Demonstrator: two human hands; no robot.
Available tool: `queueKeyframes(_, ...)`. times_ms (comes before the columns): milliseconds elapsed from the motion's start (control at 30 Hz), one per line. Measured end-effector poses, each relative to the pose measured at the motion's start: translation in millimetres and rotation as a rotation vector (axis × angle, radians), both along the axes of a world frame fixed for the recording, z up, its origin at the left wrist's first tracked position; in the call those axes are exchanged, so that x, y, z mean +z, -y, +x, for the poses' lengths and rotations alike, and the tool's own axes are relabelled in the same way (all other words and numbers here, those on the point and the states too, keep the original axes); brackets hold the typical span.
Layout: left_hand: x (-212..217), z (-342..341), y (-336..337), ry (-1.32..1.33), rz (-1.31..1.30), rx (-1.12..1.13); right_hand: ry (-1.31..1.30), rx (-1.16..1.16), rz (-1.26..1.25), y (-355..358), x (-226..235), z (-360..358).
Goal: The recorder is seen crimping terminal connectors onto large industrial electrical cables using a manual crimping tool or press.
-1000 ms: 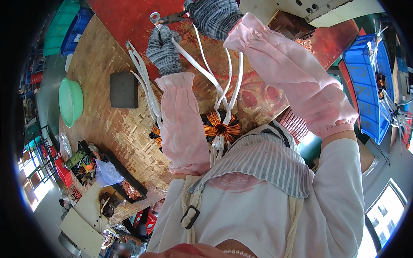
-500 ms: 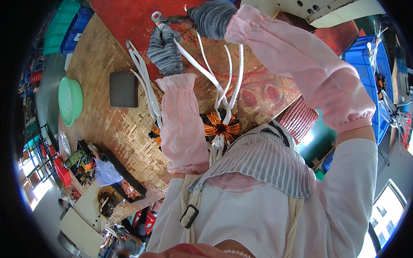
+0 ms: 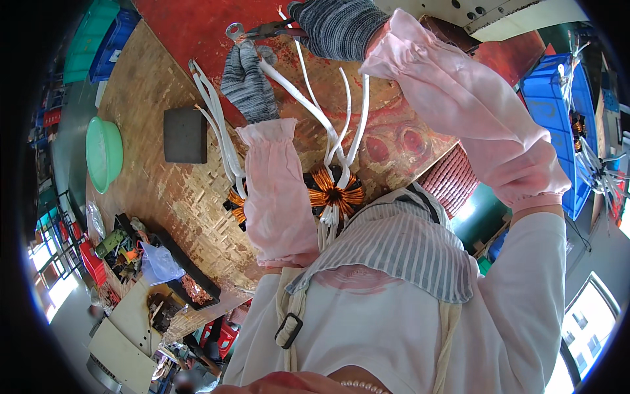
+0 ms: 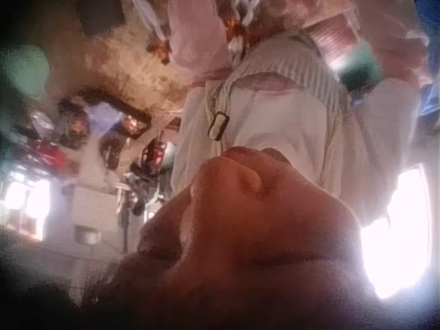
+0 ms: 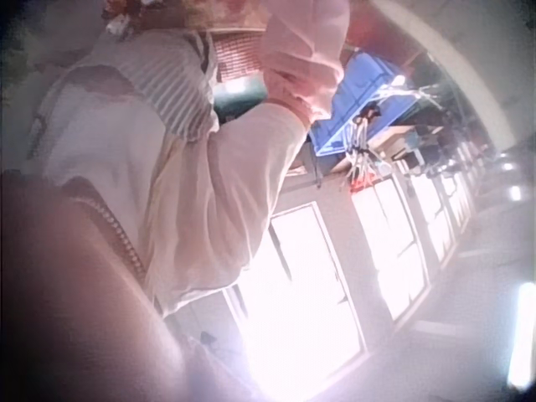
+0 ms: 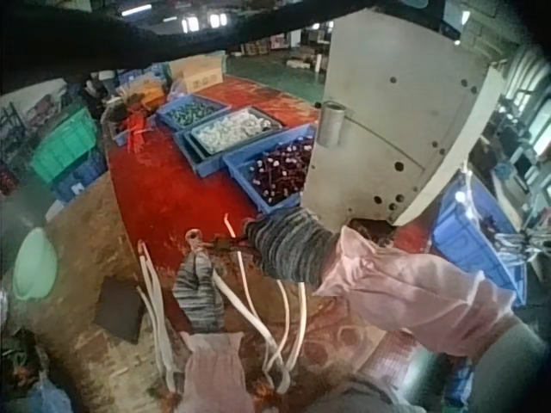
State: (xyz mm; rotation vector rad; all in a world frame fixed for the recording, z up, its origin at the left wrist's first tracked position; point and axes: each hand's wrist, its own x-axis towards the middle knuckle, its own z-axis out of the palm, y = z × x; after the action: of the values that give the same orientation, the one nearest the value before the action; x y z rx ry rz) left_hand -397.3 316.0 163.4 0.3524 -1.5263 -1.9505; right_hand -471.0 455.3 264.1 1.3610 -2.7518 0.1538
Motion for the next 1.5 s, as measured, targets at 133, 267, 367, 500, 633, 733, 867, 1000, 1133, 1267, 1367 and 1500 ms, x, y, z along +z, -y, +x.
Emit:
queueKeyframes(133,-5,-4,-6,0.074,-0.084,0.054,0.008,-0.028,0.093,1,14,-2)
queueKeyframes(267,-16,-9,-10,0.075,-0.236,0.174,0.050,0.010,0.256,-2,16,-9)
queueKeyframes(367,-17,-5,-7,0.160,-0.415,0.174,0.104,0.100,0.336,-2,14,-18)
queueKeyframes(500,-15,-8,-7,0.182,-0.503,0.173,0.116,0.121,0.364,1,14,-24)
queueKeyframes(633,-19,-21,-9,0.191,-0.549,0.212,0.098,0.094,0.365,7,8,-28)
queueKeyframes(733,-27,-18,0,0.247,-0.530,0.250,0.096,0.095,0.330,22,-11,-29)
queueKeyframes(867,-34,-23,4,0.219,-0.483,0.258,0.074,0.038,0.325,26,-17,-35)
queueKeyframes(1000,-36,-31,4,0.291,-0.519,0.284,0.077,-0.046,0.319,31,-30,-39)
queueKeyframes(1133,-56,-31,19,0.432,-0.612,0.300,0.122,-0.157,0.275,43,-75,-35)
queueKeyframes(1267,-61,-33,21,0.335,-0.442,0.320,0.102,-0.161,0.261,39,-75,-36)
queueKeyframes(1367,-53,-30,18,0.316,-0.465,0.323,0.068,-0.113,0.266,35,-64,-38)
queueKeyframes(1500,-51,-23,18,0.336,-0.500,0.311,0.068,-0.068,0.263,41,-63,-38)
